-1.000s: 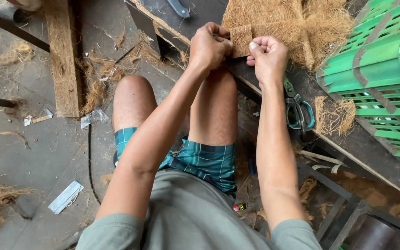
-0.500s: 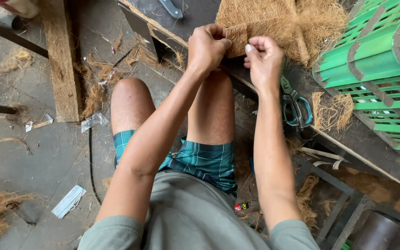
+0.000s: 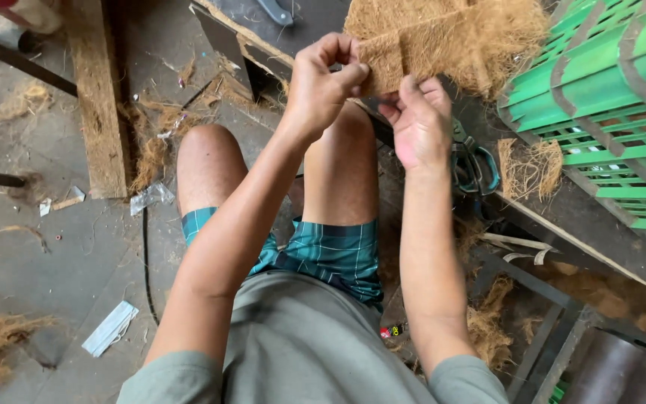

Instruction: The person uses shears to cut a sheet of brown fibrous material into small rectangular pieces on a workbench. The person repeatedly positions the material, cuts strips, and trims them into smaller squares, placing the finished pieces aside.

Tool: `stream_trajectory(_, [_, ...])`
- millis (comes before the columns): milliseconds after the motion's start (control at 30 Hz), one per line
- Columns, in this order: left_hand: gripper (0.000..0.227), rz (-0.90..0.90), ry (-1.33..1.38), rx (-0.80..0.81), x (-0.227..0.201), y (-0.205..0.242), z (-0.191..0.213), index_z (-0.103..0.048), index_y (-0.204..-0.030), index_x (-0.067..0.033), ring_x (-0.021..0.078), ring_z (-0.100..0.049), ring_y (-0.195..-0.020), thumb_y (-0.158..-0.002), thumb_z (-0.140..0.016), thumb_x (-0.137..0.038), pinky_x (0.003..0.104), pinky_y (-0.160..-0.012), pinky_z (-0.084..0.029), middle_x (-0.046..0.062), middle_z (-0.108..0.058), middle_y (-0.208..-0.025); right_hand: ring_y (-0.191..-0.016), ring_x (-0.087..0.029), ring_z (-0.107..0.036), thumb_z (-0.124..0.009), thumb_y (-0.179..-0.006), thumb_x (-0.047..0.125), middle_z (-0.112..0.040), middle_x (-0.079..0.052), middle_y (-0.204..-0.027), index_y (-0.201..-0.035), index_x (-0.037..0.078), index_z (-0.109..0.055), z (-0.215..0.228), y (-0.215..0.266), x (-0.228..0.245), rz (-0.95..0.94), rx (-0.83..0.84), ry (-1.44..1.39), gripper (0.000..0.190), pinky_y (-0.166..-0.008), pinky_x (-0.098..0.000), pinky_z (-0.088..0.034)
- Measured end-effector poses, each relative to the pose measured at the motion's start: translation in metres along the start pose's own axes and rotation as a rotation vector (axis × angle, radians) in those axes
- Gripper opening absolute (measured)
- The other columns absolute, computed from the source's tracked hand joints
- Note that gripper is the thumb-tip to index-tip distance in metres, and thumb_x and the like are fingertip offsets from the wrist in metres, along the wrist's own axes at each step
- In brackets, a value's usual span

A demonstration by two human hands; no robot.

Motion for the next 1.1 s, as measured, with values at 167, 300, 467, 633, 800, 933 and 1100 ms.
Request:
stream_trajectory(167, [0.014, 0.036, -0.017, -0.043, -0.007, 0.016, 0.001, -0.063, -0.086, -0.0095, 0.0100, -0.056, -0.068, -0.080, -0.064, 0.003, 0.024, -0.061, -0.054, -0.001, -0.056, -0.076, -0.065, -0.017, -0.065, -0.077, -0.082, 0.008, -0.071, -0.013, -0.085, -0.093, 0.004, -0.063, -0.004, 0.005, 0.009, 0.173, -0.113, 0.018, 0.018, -0.055, -0.0256, -0.055])
stream_trajectory(300, [0.017, 0.017, 0.217, 0.079, 0.002, 0.019, -0.013, -0.068, -0.104, -0.0008, 0.0132, -0.066, -0.074, -0.088, -0.073, -0.006, 0.027, -0.065, -0.058, 0.006, -0.072, -0.088, -0.069, -0.015, -0.064, -0.075, -0.085, 0.009, -0.070, -0.009, -0.085, -0.094, 0.006, -0.065, -0.017, 0.017, 0.021, 0.274, -0.070, 0.083, 0.014, -0.060, -0.0252, -0.056])
stream_trajectory(467, [0.006, 0.044, 0.225, -0.015, 0.012, 0.019, 0.002, -0.066, -0.088, -0.0048, 0.0075, -0.056, -0.064, -0.088, -0.072, -0.006, 0.025, -0.057, -0.052, 0.000, -0.063, -0.072, -0.088, -0.024, -0.070, -0.076, -0.088, 0.028, -0.061, -0.017, -0.112, -0.120, 0.001, -0.053, 0.004, 0.053, 0.055, 0.337, -0.043, 0.407, 0.047, -0.072, -0.0300, -0.062])
stream_trajectory(633, [0.013, 0.004, 0.092, -0.053, -0.008, 0.025, 0.023, -0.059, -0.080, -0.0073, 0.0128, -0.058, -0.060, -0.089, -0.069, -0.010, 0.027, -0.056, -0.053, 0.007, -0.064, -0.068, -0.108, -0.031, -0.060, -0.065, -0.097, 0.012, -0.068, -0.013, -0.117, -0.120, 0.006, -0.061, 0.087, 0.089, 0.087, 0.013, -0.342, 1.616, 0.025, -0.097, -0.0502, -0.040])
stream_trajectory(800, [0.006, 0.009, 0.083, -0.094, -0.016, 0.031, 0.027, -0.058, -0.088, -0.0091, 0.0127, -0.059, -0.063, -0.091, -0.063, -0.011, 0.028, -0.058, -0.052, 0.005, -0.062, -0.070, -0.109, -0.041, -0.059, -0.066, -0.086, 0.004, -0.064, -0.020, -0.119, -0.126, 0.001, -0.061, 0.115, 0.088, 0.067, 0.038, -0.318, 1.757, 0.041, -0.097, -0.0550, -0.039])
stream_trajectory(933, [0.010, 0.035, 0.046, -0.139, -0.020, 0.034, 0.034, -0.057, -0.084, -0.0102, 0.0154, -0.067, -0.067, -0.090, -0.065, -0.015, 0.030, -0.063, -0.060, 0.003, -0.062, -0.071, -0.099, -0.040, -0.065, -0.072, -0.083, 0.017, -0.072, -0.016, -0.104, -0.118, 0.000, -0.067, 0.125, 0.077, 0.068, 0.019, -0.318, 1.767, 0.039, -0.090, -0.0505, -0.048])
stream_trajectory(1100, [0.009, 0.012, 0.074, -0.143, -0.027, 0.029, 0.034, -0.063, -0.096, -0.0078, 0.0128, -0.063, -0.065, -0.091, -0.064, -0.015, 0.030, -0.062, -0.059, 0.003, -0.064, -0.072, -0.094, -0.030, -0.068, -0.066, -0.090, 0.012, -0.073, -0.011, -0.106, -0.116, 0.006, -0.068, 0.098, 0.100, 0.085, -0.083, -0.337, 1.630, 0.027, -0.092, -0.0494, -0.050])
Point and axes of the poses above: each hand's wrist, its own y-axis away from the middle knuckle, its own z-axis out of the back of the hand, x = y × z, the point moved 9 cm from there along -y, towards the middle knuckle
